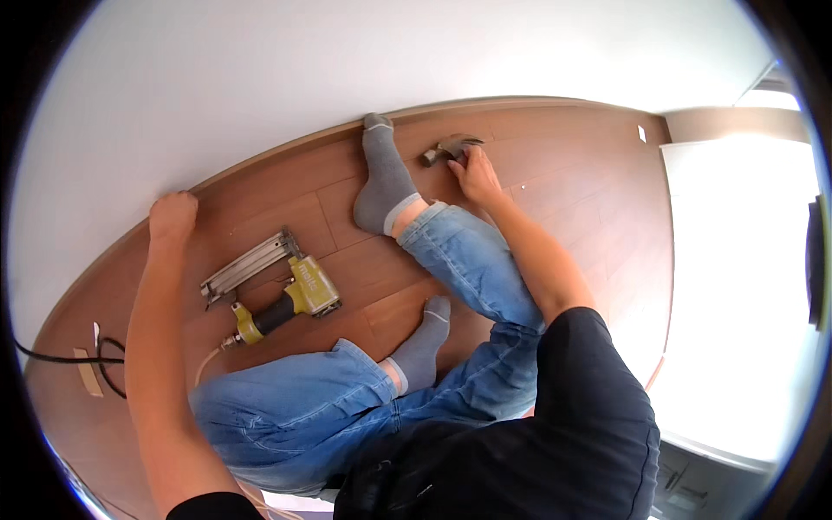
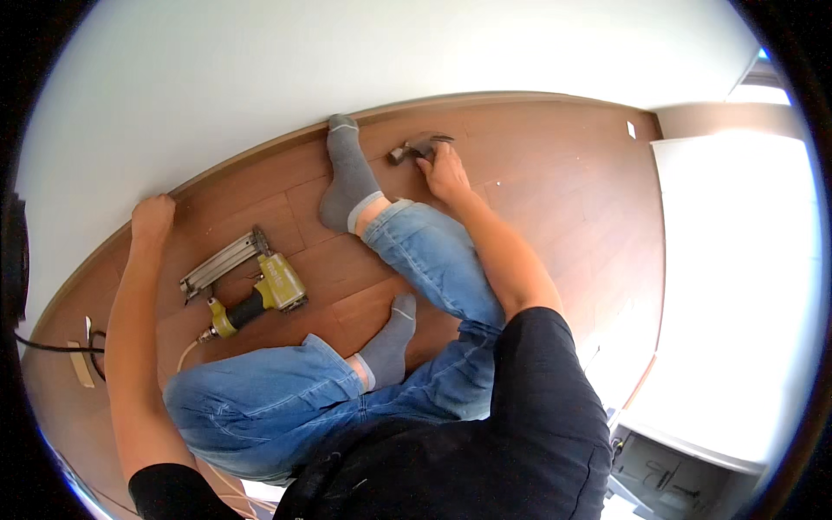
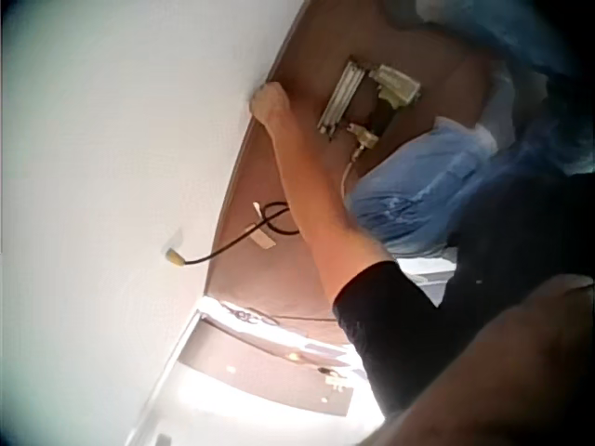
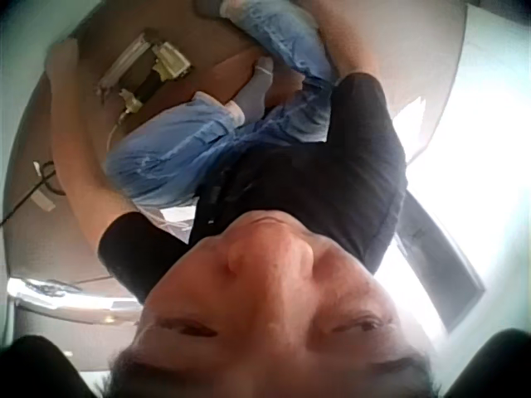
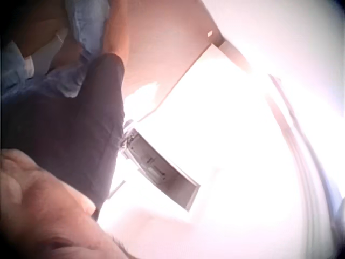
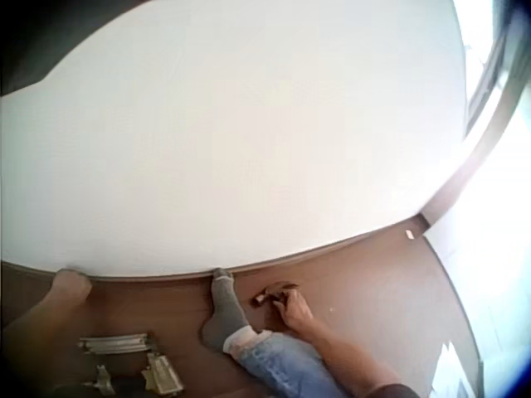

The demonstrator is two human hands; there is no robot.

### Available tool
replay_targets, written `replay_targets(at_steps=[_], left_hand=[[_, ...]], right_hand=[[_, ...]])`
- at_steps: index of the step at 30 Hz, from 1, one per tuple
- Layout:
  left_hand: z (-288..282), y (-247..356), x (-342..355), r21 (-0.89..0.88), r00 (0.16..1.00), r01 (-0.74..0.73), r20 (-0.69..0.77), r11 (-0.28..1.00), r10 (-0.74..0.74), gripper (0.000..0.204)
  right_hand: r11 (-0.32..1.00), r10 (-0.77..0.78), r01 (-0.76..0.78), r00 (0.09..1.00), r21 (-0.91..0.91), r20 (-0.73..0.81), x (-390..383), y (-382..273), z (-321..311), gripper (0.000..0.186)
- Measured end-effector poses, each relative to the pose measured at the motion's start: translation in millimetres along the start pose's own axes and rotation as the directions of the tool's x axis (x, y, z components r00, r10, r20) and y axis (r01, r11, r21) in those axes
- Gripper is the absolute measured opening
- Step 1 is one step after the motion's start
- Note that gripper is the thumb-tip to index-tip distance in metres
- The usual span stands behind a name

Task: The person installs a wood baseboard along the wall using a hammer and a pneumatic nail gun, positioning the trim and securing it with fasteners.

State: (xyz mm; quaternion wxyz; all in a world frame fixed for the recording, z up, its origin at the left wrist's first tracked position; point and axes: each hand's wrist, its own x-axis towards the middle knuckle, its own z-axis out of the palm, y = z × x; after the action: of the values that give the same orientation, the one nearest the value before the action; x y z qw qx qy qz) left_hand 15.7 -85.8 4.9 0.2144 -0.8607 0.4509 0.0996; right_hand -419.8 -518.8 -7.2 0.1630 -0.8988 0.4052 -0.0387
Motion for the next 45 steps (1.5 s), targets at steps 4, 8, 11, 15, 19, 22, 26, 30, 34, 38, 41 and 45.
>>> replay_targets(at_steps=[4, 8, 11, 15, 19, 22, 26, 30, 34, 38, 41, 45], left_hand=[[-17, -5, -13, 0.008, 0.996, -0.061, -0.07, 0.998, 0.062, 0.014], [-37, 11, 4, 0.042, 0.99, -0.082, -0.116, 0.996, 0.087, 0.019], [-48, 11, 0, 0.028, 0.998, -0.059, 0.0, 0.998, 0.059, 0.019], [-41, -6, -29, -0.051, 0.999, 0.002, 0.048, 0.999, 0.001, 0.023], [-31, 4, -13, -0.181, 1.0, 0.001, -0.021, 0.983, -0.005, 0.033], [-35, 10, -6, -0.263, 0.999, 0.024, -0.041, 0.965, -0.036, 0.034], [-31, 10, -14, -0.176, 0.998, -0.029, -0.06, 0.984, 0.018, 0.03], [-26, 8, -15, -0.206, 0.997, 0.034, -0.058, 0.978, -0.047, 0.024], [-24, 7, -16, -0.044, 0.996, -0.066, -0.064, 0.997, 0.063, 0.024], [-31, 5, -15, -0.113, 0.994, -0.08, -0.082, 0.99, 0.071, 0.024], [-22, 1, -22, -0.152, 0.994, -0.086, -0.08, 0.985, 0.074, 0.024], [-35, 3, -20, -0.191, 0.996, -0.087, -0.042, 0.978, 0.081, 0.024]], right_hand=[[1.0, 0.012, -0.012, 1.0, -0.013, -0.003, 20, 16, 12, 0.044], [1.0, -0.016, 0.015, 0.998, -0.021, -0.061, 26, 64, 9, 0.052], [0.968, -0.14, 0.097, 0.974, -0.229, -0.176, 14, 22, 12, 0.048], [0.826, -0.549, 0.544, 0.836, 0.147, -0.003, -86, -212, -23, 0.058], [0.68, -0.711, 0.729, 0.633, 0.072, 0.306, -196, -308, -9, 0.066], [0.673, -0.574, 0.69, 0.714, -0.266, 0.401, -216, -316, 52, 0.081], [0.691, -0.456, 0.569, 0.822, -0.447, 0.342, -214, -317, 82, 0.063], [0.642, -0.418, 0.556, 0.831, -0.528, 0.367, -204, -331, 75, 0.068], [0.739, -0.485, 0.605, 0.782, -0.295, 0.391, -176, -326, 35, 0.078], [0.827, -0.557, 0.558, 0.795, 0.069, 0.239, -171, -278, 16, 0.088], [0.849, -0.47, 0.4, 0.87, 0.346, 0.146, -177, -251, 10, 0.083], [0.539, -0.288, -0.001, 0.939, 0.843, 0.185, -172, -206, 43, 0.083]])
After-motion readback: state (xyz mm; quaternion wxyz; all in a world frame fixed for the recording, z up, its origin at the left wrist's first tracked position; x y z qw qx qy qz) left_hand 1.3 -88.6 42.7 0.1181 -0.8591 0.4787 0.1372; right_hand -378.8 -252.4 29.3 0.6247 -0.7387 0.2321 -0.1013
